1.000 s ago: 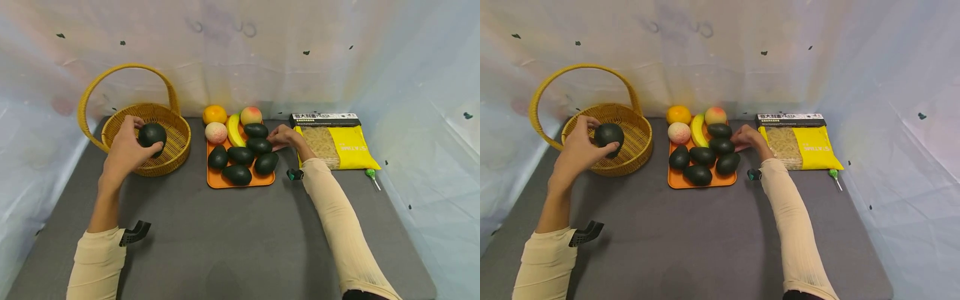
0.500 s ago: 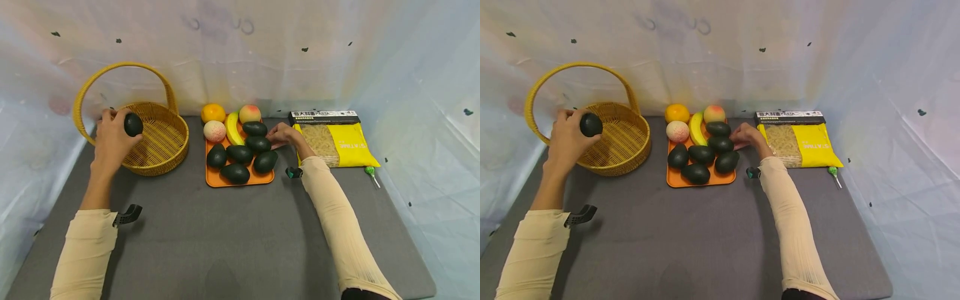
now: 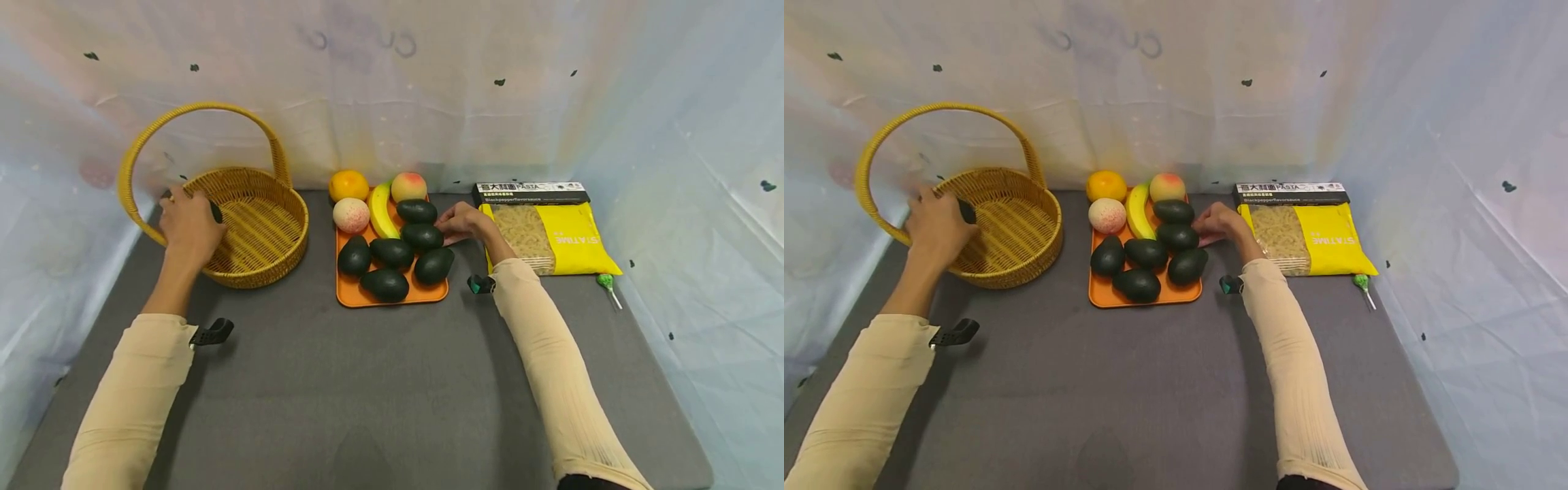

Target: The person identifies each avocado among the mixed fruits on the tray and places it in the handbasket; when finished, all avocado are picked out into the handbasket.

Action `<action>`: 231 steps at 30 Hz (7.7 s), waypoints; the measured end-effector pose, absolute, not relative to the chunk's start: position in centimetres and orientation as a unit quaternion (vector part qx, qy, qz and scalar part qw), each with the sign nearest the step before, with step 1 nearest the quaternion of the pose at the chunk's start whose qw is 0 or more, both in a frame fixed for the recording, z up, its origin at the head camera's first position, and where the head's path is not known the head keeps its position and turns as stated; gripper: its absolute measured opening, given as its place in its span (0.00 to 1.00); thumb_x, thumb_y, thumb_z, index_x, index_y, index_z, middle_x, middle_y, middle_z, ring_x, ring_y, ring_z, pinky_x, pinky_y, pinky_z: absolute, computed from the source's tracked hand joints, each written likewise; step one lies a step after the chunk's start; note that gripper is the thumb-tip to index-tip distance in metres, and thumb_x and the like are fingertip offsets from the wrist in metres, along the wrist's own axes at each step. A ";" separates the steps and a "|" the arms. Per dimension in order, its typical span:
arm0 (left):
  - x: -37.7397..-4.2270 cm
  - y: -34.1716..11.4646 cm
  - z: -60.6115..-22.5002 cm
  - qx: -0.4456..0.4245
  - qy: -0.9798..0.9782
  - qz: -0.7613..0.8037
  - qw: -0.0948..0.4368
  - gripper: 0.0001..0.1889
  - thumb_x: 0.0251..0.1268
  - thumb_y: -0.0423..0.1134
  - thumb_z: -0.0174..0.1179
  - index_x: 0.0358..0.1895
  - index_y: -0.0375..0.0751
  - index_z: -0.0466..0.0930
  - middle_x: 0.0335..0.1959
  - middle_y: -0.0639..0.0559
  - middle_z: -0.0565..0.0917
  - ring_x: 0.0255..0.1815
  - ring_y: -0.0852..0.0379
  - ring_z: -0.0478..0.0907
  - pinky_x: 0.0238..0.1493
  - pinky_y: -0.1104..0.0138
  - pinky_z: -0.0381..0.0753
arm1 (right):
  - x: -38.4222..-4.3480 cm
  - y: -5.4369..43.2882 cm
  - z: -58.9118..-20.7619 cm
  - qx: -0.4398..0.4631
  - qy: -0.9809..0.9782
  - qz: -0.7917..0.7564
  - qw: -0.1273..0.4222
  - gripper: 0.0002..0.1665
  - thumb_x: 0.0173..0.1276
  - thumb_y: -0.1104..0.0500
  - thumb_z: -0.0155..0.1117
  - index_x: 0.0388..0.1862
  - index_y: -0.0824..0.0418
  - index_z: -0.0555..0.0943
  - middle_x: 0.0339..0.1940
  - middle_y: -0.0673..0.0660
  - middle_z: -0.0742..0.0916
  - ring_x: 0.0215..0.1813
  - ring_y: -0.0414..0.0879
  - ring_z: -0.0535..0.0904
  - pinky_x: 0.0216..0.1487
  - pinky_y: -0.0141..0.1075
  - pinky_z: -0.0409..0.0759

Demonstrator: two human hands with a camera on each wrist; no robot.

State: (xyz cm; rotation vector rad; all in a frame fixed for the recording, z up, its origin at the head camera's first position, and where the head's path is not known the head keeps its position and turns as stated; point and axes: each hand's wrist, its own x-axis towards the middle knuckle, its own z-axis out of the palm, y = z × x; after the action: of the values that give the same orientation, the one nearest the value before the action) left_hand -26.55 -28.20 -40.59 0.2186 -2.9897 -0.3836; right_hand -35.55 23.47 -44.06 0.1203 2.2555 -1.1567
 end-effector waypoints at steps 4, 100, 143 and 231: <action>-26.8 -28.7 -41.2 0.077 -0.990 -0.113 0.043 0.21 0.71 0.36 0.58 0.44 0.11 0.76 0.62 0.08 0.64 0.58 0.09 0.66 0.42 0.27 0.75 | -35.7 23.5 -44.0 0.054 0.844 -0.431 0.313 0.19 0.75 0.60 0.67 0.61 0.69 0.84 0.30 0.53 0.90 0.37 0.48 0.92 0.55 0.46 0.89; -23.2 -12.5 -36.8 -0.248 -0.931 -0.236 0.126 0.25 0.72 0.40 0.67 0.67 0.32 0.78 0.70 0.29 0.74 0.69 0.30 0.74 0.72 0.35 0.69 | -35.7 23.0 -44.3 0.035 0.858 -0.420 0.295 0.14 0.76 0.59 0.65 0.51 0.69 0.86 0.29 0.54 0.89 0.30 0.43 0.89 0.41 0.38 0.91; -23.9 -9.6 -41.9 -0.272 -0.935 -0.205 -0.101 0.31 0.71 0.48 0.68 0.72 0.37 0.75 0.73 0.35 0.75 0.70 0.35 0.76 0.70 0.42 0.76 | -35.8 23.2 -44.2 0.042 0.858 -0.421 0.291 0.15 0.75 0.60 0.67 0.52 0.70 0.86 0.28 0.54 0.89 0.28 0.42 0.89 0.38 0.37 0.91; -24.0 -21.7 -31.4 -0.050 -0.947 -0.293 0.123 0.28 0.72 0.40 0.67 0.74 0.47 0.76 0.74 0.31 0.74 0.70 0.26 0.73 0.51 0.39 0.81 | -35.5 23.1 -44.4 0.058 0.859 -0.430 0.273 0.14 0.74 0.57 0.69 0.48 0.68 0.88 0.29 0.55 0.89 0.32 0.46 0.90 0.41 0.38 0.91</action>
State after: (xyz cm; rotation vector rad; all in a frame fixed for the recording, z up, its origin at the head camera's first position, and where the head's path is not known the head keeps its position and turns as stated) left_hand -23.98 -21.72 -31.44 -0.1472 -2.7617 -0.8545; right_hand -35.46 23.13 -44.45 0.1574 2.3101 -1.1573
